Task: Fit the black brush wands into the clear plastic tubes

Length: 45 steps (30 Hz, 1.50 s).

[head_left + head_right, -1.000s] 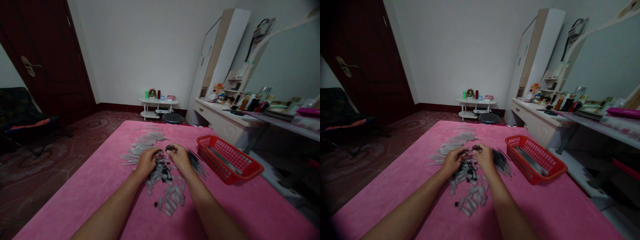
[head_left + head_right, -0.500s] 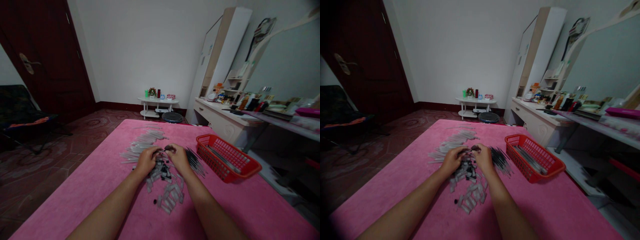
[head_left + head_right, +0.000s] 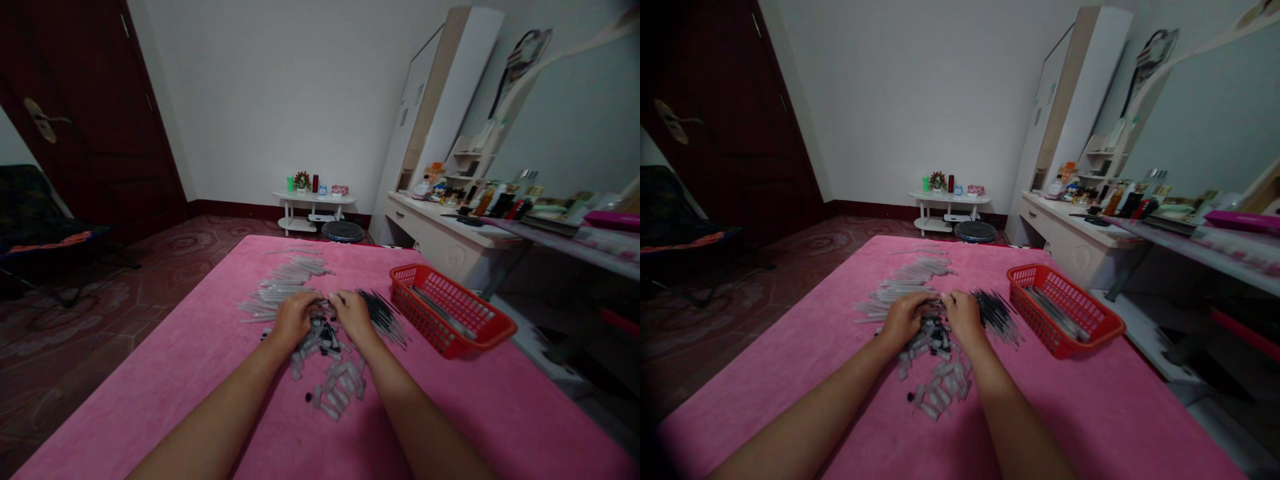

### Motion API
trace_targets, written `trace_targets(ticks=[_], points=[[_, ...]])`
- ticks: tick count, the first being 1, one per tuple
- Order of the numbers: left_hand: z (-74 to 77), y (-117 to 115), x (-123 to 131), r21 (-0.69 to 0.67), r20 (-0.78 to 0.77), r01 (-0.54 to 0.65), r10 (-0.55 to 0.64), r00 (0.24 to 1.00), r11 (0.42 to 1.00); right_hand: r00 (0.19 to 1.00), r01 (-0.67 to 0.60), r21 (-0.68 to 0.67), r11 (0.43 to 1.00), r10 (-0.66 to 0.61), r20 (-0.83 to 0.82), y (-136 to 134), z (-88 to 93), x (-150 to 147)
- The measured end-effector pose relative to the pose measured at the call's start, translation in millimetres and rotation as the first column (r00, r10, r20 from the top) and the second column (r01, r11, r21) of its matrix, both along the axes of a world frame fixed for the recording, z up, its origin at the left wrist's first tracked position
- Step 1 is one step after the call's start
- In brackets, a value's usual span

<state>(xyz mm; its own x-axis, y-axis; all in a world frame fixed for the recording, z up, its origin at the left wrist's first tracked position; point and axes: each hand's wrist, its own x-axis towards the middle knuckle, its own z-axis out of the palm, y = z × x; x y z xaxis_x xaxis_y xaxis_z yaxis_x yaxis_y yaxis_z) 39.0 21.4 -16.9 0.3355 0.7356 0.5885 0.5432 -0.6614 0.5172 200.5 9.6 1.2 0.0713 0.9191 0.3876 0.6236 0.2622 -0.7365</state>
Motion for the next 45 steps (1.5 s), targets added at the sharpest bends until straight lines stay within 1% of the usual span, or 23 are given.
trace_targets(ticks=[2, 6, 10, 14, 17, 22, 24, 26, 29, 32, 34, 37, 40, 43, 45], points=[[0.5, -0.4, 0.2, 0.008, 0.001, 0.000, 0.000, 1.000, 1.000, 1.000, -0.018, -0.015, 1.000, 0.018, 0.005, 0.2, -2.6, 0.9], [0.3, 0.1, -0.2, 0.010, -0.005, 0.000, 0.000, 1.000, 1.000, 0.999, -0.033, -0.040, 0.999, 0.031, -0.042, 0.4, -3.5, 2.2], [-0.3, 1.0, -0.7, -0.008, -0.008, -0.011, 0.011, 1.000, 1.000, 0.997, -0.027, -0.011, 1.000, 0.026, -0.078, -1.0, -1.0, 0.8], [-0.7, 3.2, -2.3, -0.044, 0.001, -0.022, 0.022, 1.000, 0.999, 0.991, -0.086, -0.006, 0.996, 0.085, -0.102, -2.6, 1.4, -0.3], [-1.3, 5.0, -3.8, -0.052, 0.012, -0.018, 0.018, 1.000, 0.998, 0.991, -0.124, 0.010, 0.992, 0.125, -0.058, -3.0, 2.4, 1.1], [0.5, 4.4, -5.1, -0.008, -0.002, 0.060, -0.060, 0.998, 0.998, 0.989, -0.144, 0.010, 0.990, 0.144, 0.045, -3.7, 4.0, 4.5], [2.5, 2.9, -5.5, 0.006, -0.027, 0.074, -0.073, 0.997, 0.997, 0.988, -0.153, -0.027, 0.988, 0.153, 0.011, -4.2, 4.5, 5.3], [4.4, 1.6, -5.7, 0.018, -0.054, 0.076, -0.075, 0.996, 0.997, 0.983, -0.175, -0.092, 0.980, 0.169, -0.069, -4.6, 4.3, 5.7], [5.9, 1.0, -5.9, 0.034, -0.076, 0.105, -0.102, 0.992, 0.994, 0.965, -0.231, -0.186, 0.955, 0.200, -0.169, -5.3, 2.5, 6.0], [6.0, 1.7, -6.2, 0.047, -0.075, 0.150, -0.147, 0.986, 0.987, 0.945, -0.278, -0.254, 0.926, 0.217, -0.245, -6.7, 0.8, 5.7], [5.7, 2.4, -6.7, 0.048, -0.086, 0.153, -0.149, 0.985, 0.987, 0.934, -0.293, -0.277, 0.915, 0.213, -0.286, -7.6, 0.4, 4.9], [4.6, 3.9, -7.8, 0.023, -0.108, 0.119, -0.116, 0.987, 0.993, 0.931, -0.281, -0.273, 0.920, 0.192, -0.310, -7.3, 0.2, 3.8], [2.6, 6.2, -8.4, -0.022, -0.107, 0.099, -0.101, 0.989, 0.995, 0.948, -0.237, -0.217, 0.947, 0.176, -0.267, -4.9, -0.3, 4.3], [0.9, 8.2, -8.3, -0.052, -0.102, 0.076, -0.081, 0.991, 0.996, 0.978, -0.192, -0.104, 0.976, 0.182, -0.099, -2.3, 0.3, 6.0], [0.3, 8.8, -7.7, -0.064, -0.092, 0.051, -0.057, 0.994, 0.997, 0.985, -0.170, -0.039, 0.985, 0.171, 0.021, -2.0, 1.8, 6.6]])
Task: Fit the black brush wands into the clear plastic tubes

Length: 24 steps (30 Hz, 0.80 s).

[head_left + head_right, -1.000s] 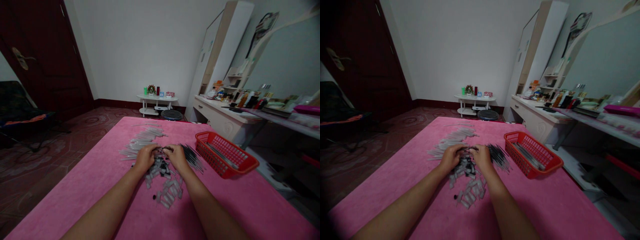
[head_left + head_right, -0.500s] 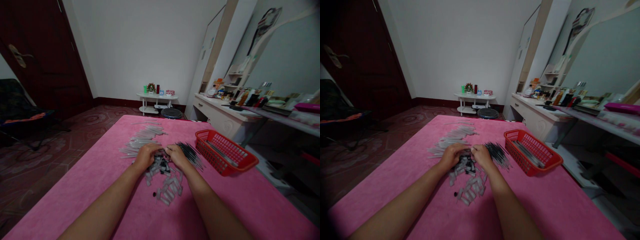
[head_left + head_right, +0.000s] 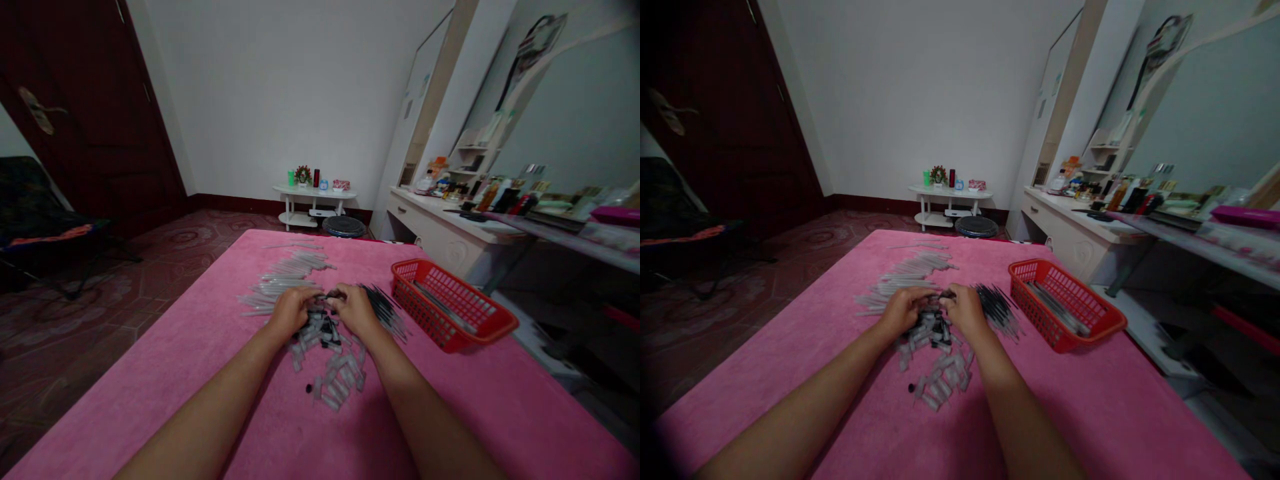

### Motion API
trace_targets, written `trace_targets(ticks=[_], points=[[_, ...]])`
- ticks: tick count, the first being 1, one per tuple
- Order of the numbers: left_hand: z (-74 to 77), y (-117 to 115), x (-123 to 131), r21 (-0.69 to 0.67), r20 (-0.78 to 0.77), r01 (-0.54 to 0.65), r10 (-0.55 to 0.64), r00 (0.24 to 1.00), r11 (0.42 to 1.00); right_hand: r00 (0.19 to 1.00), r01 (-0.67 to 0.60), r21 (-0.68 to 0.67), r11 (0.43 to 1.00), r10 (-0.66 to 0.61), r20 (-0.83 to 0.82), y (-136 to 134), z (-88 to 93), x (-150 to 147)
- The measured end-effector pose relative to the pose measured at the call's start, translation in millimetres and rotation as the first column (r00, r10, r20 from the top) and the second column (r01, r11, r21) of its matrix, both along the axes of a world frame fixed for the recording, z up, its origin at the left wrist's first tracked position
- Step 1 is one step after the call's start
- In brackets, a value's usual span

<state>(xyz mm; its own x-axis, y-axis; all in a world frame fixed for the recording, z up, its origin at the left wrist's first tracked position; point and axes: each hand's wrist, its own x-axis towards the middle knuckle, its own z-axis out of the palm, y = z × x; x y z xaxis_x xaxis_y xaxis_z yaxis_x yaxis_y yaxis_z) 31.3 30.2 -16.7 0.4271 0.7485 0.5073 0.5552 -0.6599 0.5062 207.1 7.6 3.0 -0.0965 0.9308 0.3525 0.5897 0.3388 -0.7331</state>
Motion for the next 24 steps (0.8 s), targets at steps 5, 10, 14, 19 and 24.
trace_targets(ticks=[5, 10, 14, 19, 24], points=[[0.0, -1.4, 2.3, -0.004, 0.055, 0.020, -0.020, 0.998, 1.000, 0.984, 0.045, 0.094, 0.995, -0.060, 0.170, -4.9, 4.8, -2.2], [2.9, -3.5, 2.9, 0.068, 0.069, 0.054, -0.059, 0.996, 0.996, 0.979, 0.088, -0.017, 0.996, -0.083, 0.187, -6.2, 3.9, -3.5], [3.5, -2.8, 1.0, 0.081, 0.090, 0.021, -0.028, 0.996, 0.996, 0.992, 0.099, -0.015, 0.995, -0.098, 0.074, -3.2, 3.7, -3.1], [1.0, -1.9, 1.4, 0.071, 0.108, 0.011, -0.018, 0.994, 0.997, 0.996, 0.072, 0.024, 0.997, -0.073, 0.047, -2.5, 3.9, -2.9], [0.9, -2.5, 2.1, 0.081, 0.110, 0.013, -0.022, 0.994, 0.997, 0.990, 0.101, 0.009, 0.995, -0.102, 0.092, -3.9, 4.5, -2.6]])
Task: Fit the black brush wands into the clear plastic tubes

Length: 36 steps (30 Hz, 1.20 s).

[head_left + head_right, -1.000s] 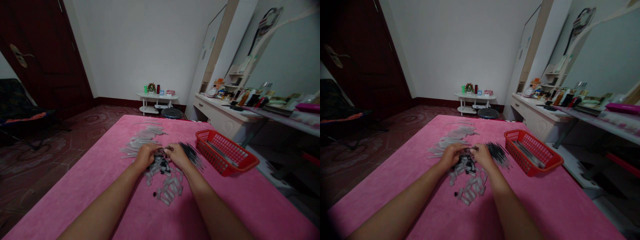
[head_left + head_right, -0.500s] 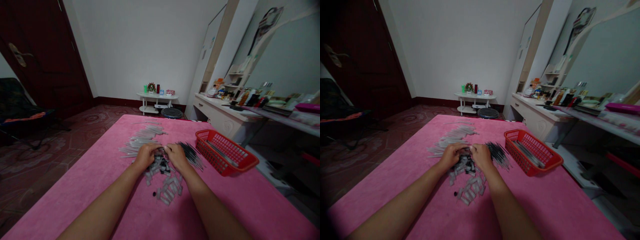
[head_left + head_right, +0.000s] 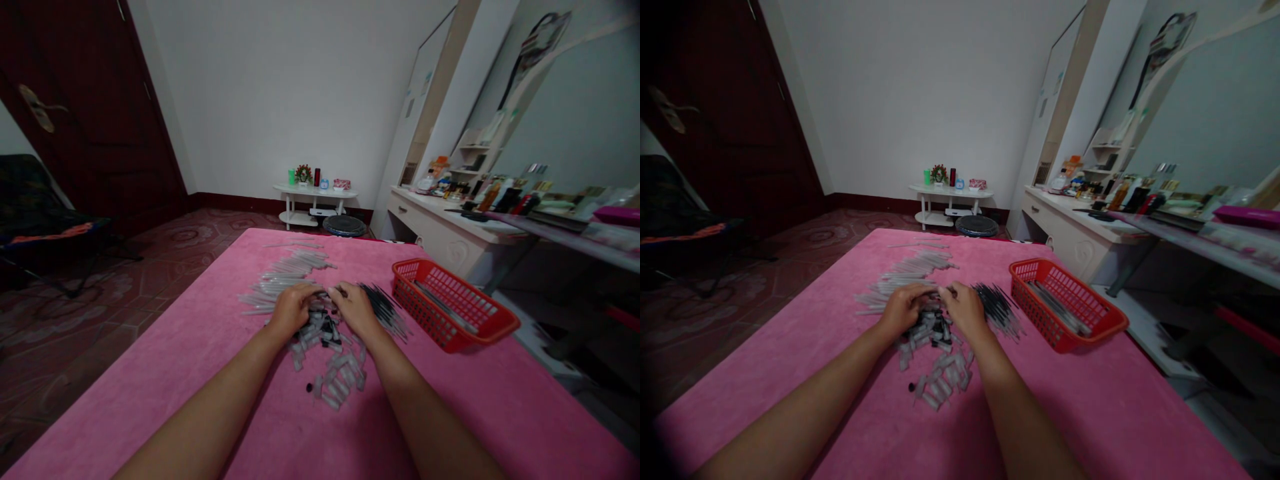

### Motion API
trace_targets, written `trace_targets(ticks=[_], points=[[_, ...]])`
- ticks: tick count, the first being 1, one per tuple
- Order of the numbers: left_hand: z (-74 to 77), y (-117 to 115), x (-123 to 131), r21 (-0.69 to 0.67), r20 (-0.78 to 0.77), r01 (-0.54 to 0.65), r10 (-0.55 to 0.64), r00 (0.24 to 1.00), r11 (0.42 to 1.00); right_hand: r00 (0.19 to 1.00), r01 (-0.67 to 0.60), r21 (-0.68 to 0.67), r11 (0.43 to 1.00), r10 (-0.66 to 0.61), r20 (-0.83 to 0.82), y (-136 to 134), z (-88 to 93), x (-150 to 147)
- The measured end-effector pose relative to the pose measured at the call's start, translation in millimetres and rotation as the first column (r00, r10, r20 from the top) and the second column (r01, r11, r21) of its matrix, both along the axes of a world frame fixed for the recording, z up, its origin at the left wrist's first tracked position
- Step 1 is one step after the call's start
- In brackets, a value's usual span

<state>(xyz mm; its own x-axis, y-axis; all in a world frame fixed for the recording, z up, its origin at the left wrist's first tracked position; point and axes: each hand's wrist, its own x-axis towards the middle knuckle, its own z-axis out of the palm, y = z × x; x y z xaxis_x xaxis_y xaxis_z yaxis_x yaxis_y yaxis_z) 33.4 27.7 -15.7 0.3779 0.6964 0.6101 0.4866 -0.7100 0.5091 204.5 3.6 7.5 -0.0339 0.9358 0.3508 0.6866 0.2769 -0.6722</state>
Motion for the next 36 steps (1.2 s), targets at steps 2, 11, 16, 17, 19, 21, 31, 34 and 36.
trace_targets(ticks=[2, 11, 16, 17, 19, 21, 31, 34, 36], points=[[0.8, -0.3, -0.2, 0.001, 0.011, -0.003, 0.003, 1.000, 1.000, 1.000, -0.012, 0.024, 1.000, 0.012, 0.002, -0.6, 1.0, 0.1], [1.3, -1.2, 0.0, 0.025, -0.017, 0.004, -0.003, 1.000, 1.000, 1.000, -0.007, -0.012, 1.000, 0.007, 0.022, -1.8, 3.1, 0.1], [-0.1, 0.1, -0.6, 0.021, -0.018, 0.023, -0.022, 1.000, 1.000, 0.994, 0.021, -0.051, 0.998, -0.015, 0.104, -3.9, 7.0, 0.1], [-0.1, 0.2, -0.8, 0.018, -0.012, 0.017, -0.017, 1.000, 1.000, 0.995, 0.020, -0.045, 0.999, -0.016, 0.097, -4.3, 7.8, 0.4], [0.3, 0.1, -1.1, 0.013, 0.002, 0.010, -0.010, 1.000, 1.000, 0.997, 0.004, -0.024, 1.000, -0.002, 0.083, -4.8, 8.7, 1.1], [1.1, -0.2, -1.3, 0.010, 0.000, 0.018, -0.018, 1.000, 1.000, 0.996, -0.009, -0.030, 0.999, 0.012, 0.092, -5.2, 8.8, 1.4], [1.3, -0.6, -1.2, 0.029, -0.016, 0.043, -0.043, 0.999, 0.999, 0.994, 0.013, -0.070, 0.997, -0.005, 0.110, -5.3, 9.1, -0.2], [1.2, -0.6, -1.2, 0.027, -0.018, 0.040, -0.039, 0.999, 0.999, 0.995, 0.004, -0.050, 0.999, 0.001, 0.098, -4.6, 8.7, 0.8], [1.5, -0.8, -1.1, 0.025, -0.016, 0.045, -0.045, 0.999, 0.999, 0.994, -0.007, -0.023, 1.000, 0.009, 0.110, -3.8, 8.1, 1.5]])
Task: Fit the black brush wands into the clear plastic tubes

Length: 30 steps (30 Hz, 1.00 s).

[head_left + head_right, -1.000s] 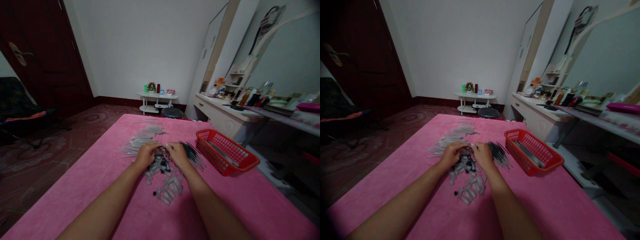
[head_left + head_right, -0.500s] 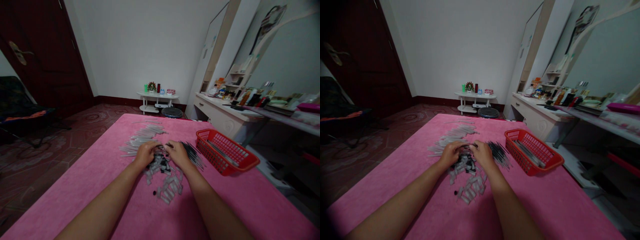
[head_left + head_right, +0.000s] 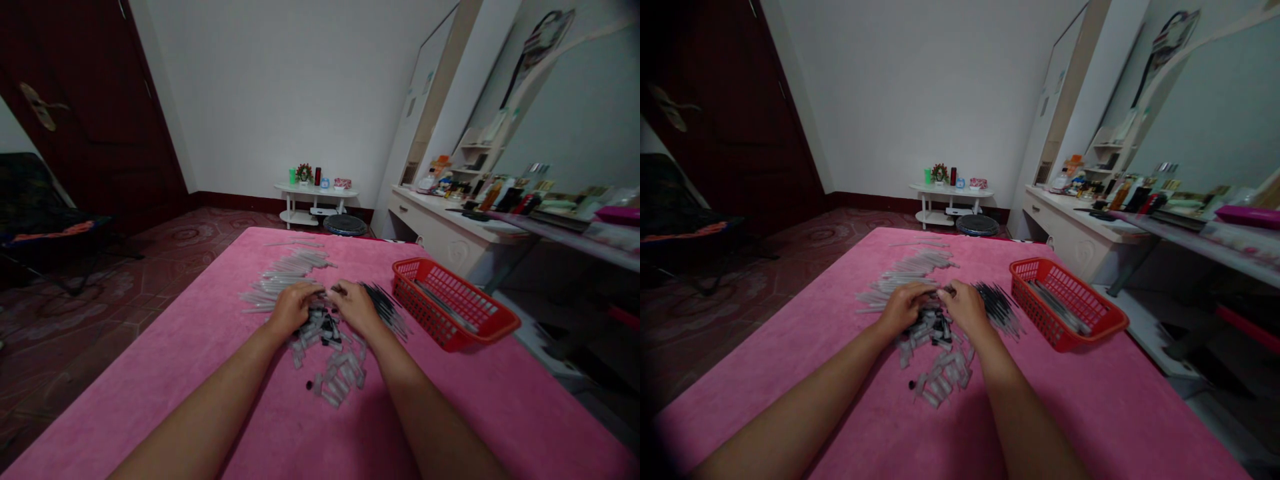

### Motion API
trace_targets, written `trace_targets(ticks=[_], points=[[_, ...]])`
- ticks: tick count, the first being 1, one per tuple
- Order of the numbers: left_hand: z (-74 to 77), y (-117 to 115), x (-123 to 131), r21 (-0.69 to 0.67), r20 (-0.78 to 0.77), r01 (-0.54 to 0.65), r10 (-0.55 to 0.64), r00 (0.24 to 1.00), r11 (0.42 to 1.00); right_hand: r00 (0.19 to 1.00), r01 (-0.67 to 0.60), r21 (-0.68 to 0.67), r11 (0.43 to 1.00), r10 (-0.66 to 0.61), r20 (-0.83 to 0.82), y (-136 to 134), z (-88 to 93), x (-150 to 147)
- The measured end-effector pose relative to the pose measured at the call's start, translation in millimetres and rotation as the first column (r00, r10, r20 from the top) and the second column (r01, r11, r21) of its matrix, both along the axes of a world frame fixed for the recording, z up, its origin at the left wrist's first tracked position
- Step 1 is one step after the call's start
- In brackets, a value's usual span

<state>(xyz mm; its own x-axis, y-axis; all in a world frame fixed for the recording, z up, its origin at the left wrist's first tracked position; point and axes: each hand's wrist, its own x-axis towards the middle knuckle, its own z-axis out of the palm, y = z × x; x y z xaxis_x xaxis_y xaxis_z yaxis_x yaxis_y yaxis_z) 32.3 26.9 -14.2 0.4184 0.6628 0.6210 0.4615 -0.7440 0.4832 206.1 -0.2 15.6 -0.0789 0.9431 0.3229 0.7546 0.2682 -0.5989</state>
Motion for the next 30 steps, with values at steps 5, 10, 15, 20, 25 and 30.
trace_targets(ticks=[5, 10, 15, 20, 25, 30], points=[[0.0, -0.2, 0.2, 0.004, -0.007, 0.021, -0.021, 1.000, 1.000, 1.000, 0.009, -0.016, 1.000, -0.008, 0.028, 1.4, -0.6, 1.3], [-1.6, 0.2, -0.3, -0.008, 0.003, 0.027, -0.027, 1.000, 1.000, 0.999, -0.003, -0.025, 1.000, 0.004, 0.034, 1.6, -0.3, 1.5], [-2.4, 0.5, 0.2, -0.003, 0.004, 0.037, -0.037, 0.999, 0.999, 1.000, -0.008, -0.038, 0.999, 0.008, 0.007, 1.9, -0.5, 0.6], [-2.8, 1.7, -0.7, 0.026, -0.025, 0.048, -0.048, 0.999, 0.999, 1.000, 0.012, -0.070, 0.997, -0.011, 0.014, 0.0, 4.5, 1.2], [4.2, 3.4, -6.7, 0.030, 0.104, -0.064, 0.061, 0.993, 0.998, 0.988, -0.030, -0.246, 0.969, 0.066, 0.139, -7.1, 18.7, 12.5], [16.2, 6.7, -6.7, -0.133, 0.536, -0.089, 0.147, 0.831, 0.987, 0.930, 0.003, -0.367, 0.930, 0.132, 0.344, -17.7, 25.8, 15.0]])
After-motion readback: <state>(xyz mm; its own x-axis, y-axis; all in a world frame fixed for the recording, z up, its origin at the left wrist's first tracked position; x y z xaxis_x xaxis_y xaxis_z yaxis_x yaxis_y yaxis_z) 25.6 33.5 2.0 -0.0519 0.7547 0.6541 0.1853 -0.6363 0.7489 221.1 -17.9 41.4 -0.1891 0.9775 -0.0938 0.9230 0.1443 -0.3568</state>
